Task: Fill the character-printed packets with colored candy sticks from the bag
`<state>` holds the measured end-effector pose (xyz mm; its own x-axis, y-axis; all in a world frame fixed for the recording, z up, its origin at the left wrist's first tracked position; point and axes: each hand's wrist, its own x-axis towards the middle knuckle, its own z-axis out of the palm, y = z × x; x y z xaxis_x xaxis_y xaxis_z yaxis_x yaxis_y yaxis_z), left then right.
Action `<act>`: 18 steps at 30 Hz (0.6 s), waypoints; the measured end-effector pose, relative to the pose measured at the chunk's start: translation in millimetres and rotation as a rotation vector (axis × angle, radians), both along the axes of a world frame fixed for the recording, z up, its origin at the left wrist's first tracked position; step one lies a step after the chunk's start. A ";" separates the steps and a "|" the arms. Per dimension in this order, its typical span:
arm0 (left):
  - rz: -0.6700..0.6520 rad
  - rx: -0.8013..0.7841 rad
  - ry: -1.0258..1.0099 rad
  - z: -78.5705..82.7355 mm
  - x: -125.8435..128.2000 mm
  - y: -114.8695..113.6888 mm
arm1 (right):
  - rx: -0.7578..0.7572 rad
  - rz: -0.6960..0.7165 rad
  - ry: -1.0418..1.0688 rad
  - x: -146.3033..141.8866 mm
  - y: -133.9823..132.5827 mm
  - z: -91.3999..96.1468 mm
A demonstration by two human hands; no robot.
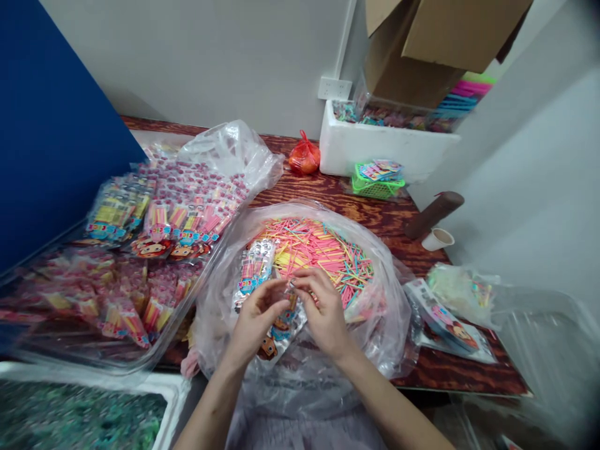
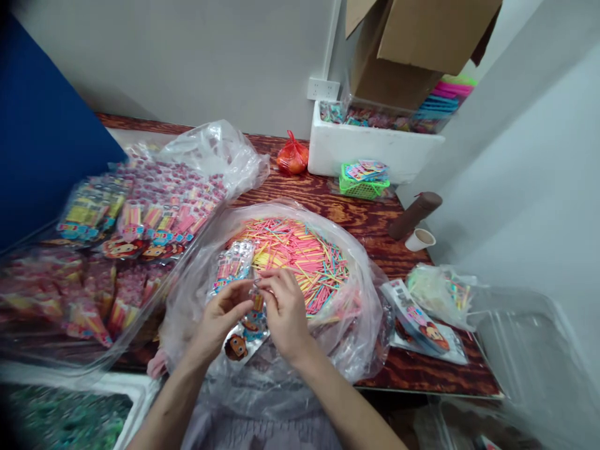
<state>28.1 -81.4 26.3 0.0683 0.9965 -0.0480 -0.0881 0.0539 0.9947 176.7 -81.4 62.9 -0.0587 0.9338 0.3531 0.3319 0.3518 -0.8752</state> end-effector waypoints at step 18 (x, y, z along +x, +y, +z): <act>-0.062 -0.060 0.140 8.5 -18.3 11.1 | -0.061 0.009 -0.213 59.9 28.3 -14.0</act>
